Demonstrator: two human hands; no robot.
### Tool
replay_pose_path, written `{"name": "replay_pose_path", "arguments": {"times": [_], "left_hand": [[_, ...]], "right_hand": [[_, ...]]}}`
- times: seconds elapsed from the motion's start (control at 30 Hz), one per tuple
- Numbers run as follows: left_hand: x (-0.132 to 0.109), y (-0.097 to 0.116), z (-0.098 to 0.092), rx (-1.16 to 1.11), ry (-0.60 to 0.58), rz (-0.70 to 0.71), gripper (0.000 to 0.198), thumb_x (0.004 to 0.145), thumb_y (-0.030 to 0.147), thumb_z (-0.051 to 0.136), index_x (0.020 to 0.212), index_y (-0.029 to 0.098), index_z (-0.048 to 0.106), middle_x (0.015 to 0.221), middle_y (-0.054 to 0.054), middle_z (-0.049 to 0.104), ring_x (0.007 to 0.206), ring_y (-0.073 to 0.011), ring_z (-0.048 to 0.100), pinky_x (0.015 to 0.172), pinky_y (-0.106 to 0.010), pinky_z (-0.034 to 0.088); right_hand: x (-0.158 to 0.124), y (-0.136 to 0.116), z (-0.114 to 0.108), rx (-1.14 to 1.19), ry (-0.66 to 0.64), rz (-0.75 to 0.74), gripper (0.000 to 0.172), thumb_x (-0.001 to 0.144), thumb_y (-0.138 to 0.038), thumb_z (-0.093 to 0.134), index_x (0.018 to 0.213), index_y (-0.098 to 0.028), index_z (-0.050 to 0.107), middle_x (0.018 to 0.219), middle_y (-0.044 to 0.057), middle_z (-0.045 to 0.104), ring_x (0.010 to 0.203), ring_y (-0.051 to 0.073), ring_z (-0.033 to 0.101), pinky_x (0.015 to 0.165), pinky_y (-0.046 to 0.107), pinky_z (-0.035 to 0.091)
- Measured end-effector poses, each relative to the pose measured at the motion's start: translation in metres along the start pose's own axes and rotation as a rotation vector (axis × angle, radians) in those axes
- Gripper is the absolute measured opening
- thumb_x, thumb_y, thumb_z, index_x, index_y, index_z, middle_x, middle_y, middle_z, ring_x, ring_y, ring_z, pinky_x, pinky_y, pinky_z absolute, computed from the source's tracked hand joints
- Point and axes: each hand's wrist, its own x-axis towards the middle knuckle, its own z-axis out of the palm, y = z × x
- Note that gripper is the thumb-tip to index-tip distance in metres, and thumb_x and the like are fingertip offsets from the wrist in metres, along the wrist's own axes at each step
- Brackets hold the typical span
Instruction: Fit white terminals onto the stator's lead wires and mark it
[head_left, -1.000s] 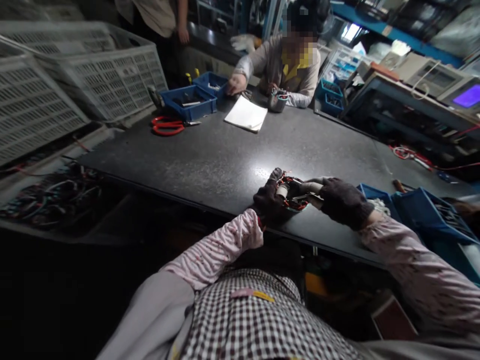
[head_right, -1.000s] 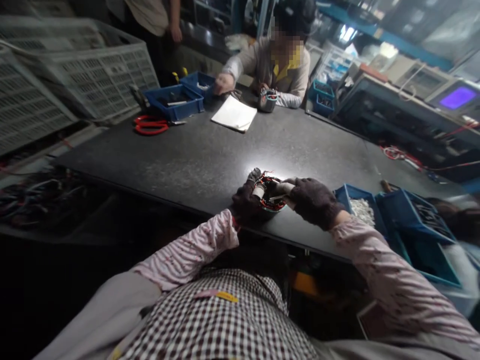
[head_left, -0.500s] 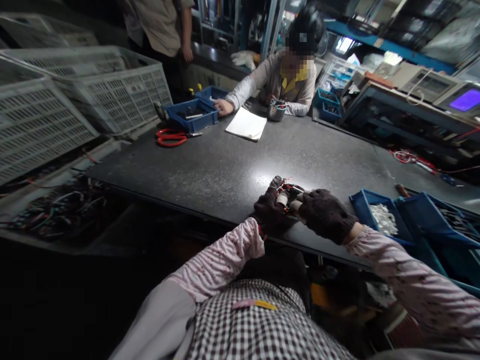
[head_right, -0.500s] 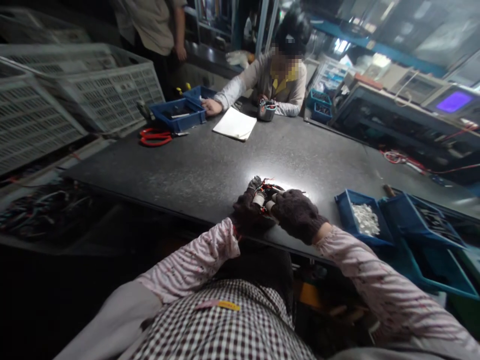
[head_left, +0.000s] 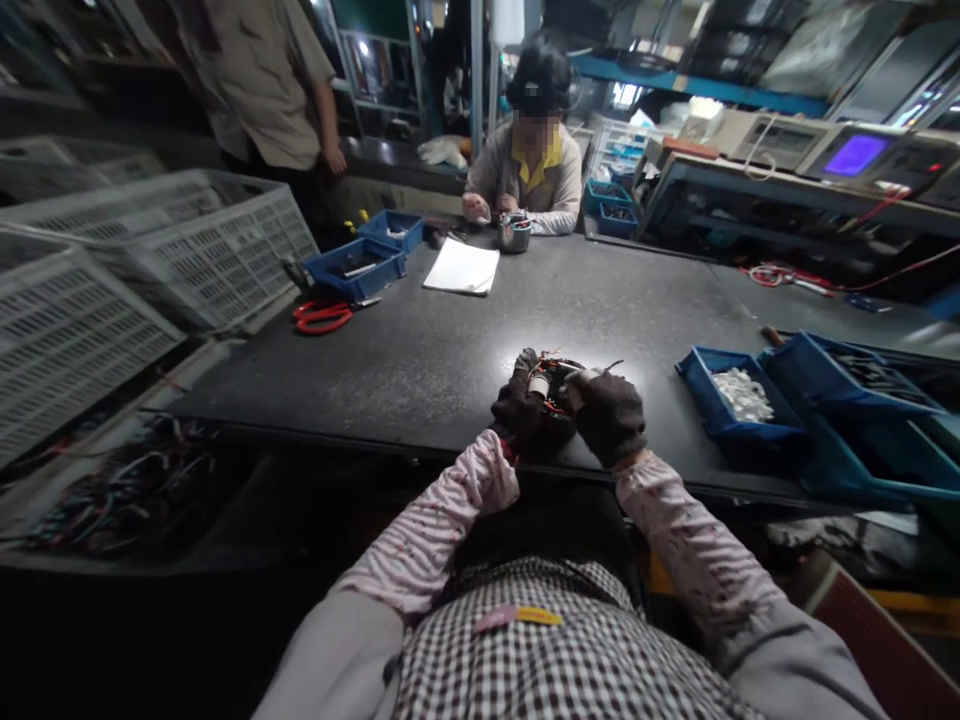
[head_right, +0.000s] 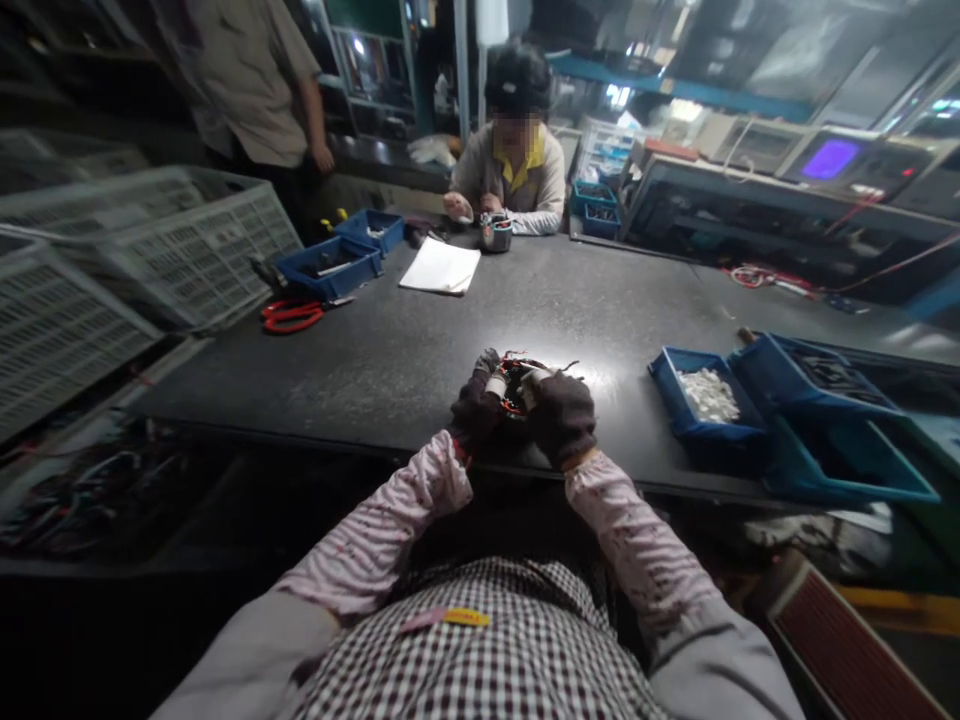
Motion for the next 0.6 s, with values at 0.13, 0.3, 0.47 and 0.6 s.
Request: {"name": "replay_pose_path", "arguments": {"times": [0.13,0.3,0.47,0.6], "left_hand": [[0.002,0.000,-0.001,0.030,-0.013,0.022,0.055,0.098,0.037,0.044,0.148,0.014,0.040,0.149,-0.008,0.044,0.139,-0.0218,0.040,0.120,-0.034,0.029],[-0.003,0.010,-0.032,-0.100,0.055,0.042,0.042,0.089,0.034,0.056,0.125,0.014,0.058,0.123,-0.010,0.065,0.111,-0.0203,0.063,0.103,-0.034,0.048],[-0.006,0.038,-0.079,-0.153,-0.044,0.017,0.054,0.070,0.044,0.071,0.115,0.014,0.063,0.112,-0.008,0.067,0.094,-0.0218,0.064,0.083,-0.036,0.056],[0.000,0.068,-0.071,0.216,-0.408,0.222,0.052,0.075,0.047,0.068,0.120,0.021,0.066,0.108,-0.005,0.068,0.091,-0.0202,0.064,0.085,-0.033,0.052]], "right_hand": [[0.001,0.014,0.004,0.675,0.226,0.158,0.028,0.087,-0.041,0.060,0.095,-0.016,0.070,0.087,0.006,0.069,0.082,0.018,0.064,0.076,0.030,0.051],[-0.037,0.048,-0.019,1.033,0.231,0.323,0.034,0.075,-0.045,0.075,0.089,-0.015,0.066,0.076,0.004,0.066,0.068,0.019,0.067,0.064,0.031,0.055],[-0.056,0.138,-0.062,0.656,0.333,0.565,0.031,0.081,-0.042,0.068,0.093,-0.013,0.065,0.083,0.009,0.067,0.071,0.016,0.065,0.064,0.025,0.049],[-0.044,0.214,-0.082,0.286,0.165,0.699,0.032,0.090,-0.028,0.053,0.112,-0.009,0.065,0.102,0.014,0.069,0.088,0.016,0.066,0.079,0.024,0.049]]}}
